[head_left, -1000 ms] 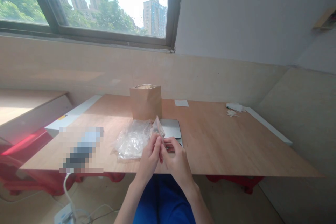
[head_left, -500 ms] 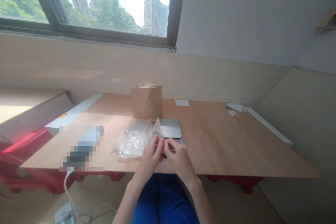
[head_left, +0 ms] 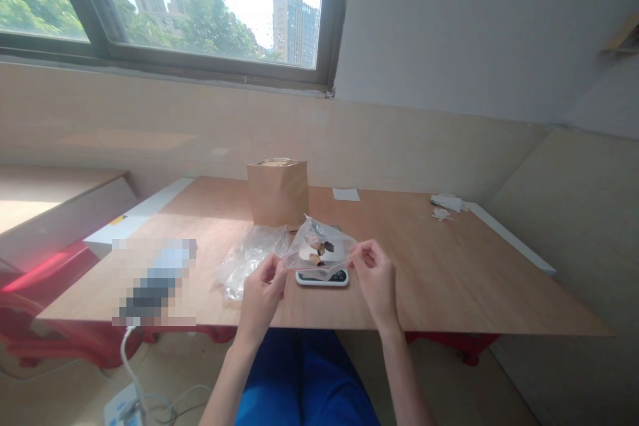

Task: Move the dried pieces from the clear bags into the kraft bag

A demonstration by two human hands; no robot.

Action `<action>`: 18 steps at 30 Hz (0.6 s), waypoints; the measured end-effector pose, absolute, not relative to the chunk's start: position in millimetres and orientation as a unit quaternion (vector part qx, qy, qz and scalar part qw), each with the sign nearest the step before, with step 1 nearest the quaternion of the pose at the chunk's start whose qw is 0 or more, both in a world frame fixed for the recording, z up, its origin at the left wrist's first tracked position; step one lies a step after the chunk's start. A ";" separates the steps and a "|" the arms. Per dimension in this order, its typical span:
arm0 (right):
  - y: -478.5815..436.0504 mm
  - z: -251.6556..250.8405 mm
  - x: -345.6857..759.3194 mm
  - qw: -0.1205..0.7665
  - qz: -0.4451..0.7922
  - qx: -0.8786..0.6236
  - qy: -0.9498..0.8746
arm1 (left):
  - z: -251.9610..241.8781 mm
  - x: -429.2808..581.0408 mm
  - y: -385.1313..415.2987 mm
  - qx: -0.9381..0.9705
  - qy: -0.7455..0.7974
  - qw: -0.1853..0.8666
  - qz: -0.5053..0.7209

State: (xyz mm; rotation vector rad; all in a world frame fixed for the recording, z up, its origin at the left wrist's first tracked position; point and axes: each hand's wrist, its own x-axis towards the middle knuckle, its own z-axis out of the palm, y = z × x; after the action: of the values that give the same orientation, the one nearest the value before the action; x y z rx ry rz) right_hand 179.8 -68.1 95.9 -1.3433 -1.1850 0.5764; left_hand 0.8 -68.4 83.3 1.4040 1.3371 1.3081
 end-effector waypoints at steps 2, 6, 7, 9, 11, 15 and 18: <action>-69.6 102.1 177.8 0.608 0.273 -0.540 -0.514 | 81.1 2.6 -69.1 0.526 0.509 0.421 0.536; -75.8 111.8 164.1 0.631 0.311 -0.476 -0.528 | 67.5 18.8 -70.6 0.428 0.459 0.476 0.616; -77.3 112.5 160.4 0.634 0.328 -0.460 -0.528 | 62.8 23.6 -70.8 0.406 0.449 0.487 0.629; -79.3 111.5 153.8 0.640 0.375 -0.433 -0.512 | 54.6 32.1 -71.2 0.364 0.424 0.530 0.637; -79.4 107.8 148.1 0.635 0.427 -0.420 -0.488 | 50.5 37.9 -72.0 0.320 0.381 0.592 0.634; -74.4 99.1 141.8 0.590 0.447 -0.444 -0.505 | 54.8 40.5 -73.9 0.274 0.319 0.640 0.643; -71.2 100.0 141.7 0.603 0.292 -0.505 -0.544 | 59.5 37.5 -73.0 0.257 0.354 0.626 0.645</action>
State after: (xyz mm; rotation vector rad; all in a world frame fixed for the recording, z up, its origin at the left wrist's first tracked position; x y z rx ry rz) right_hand 141.7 -71.2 100.0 -1.1702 -1.2587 0.6763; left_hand 37.5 -73.0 59.5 0.5906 0.8132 1.4800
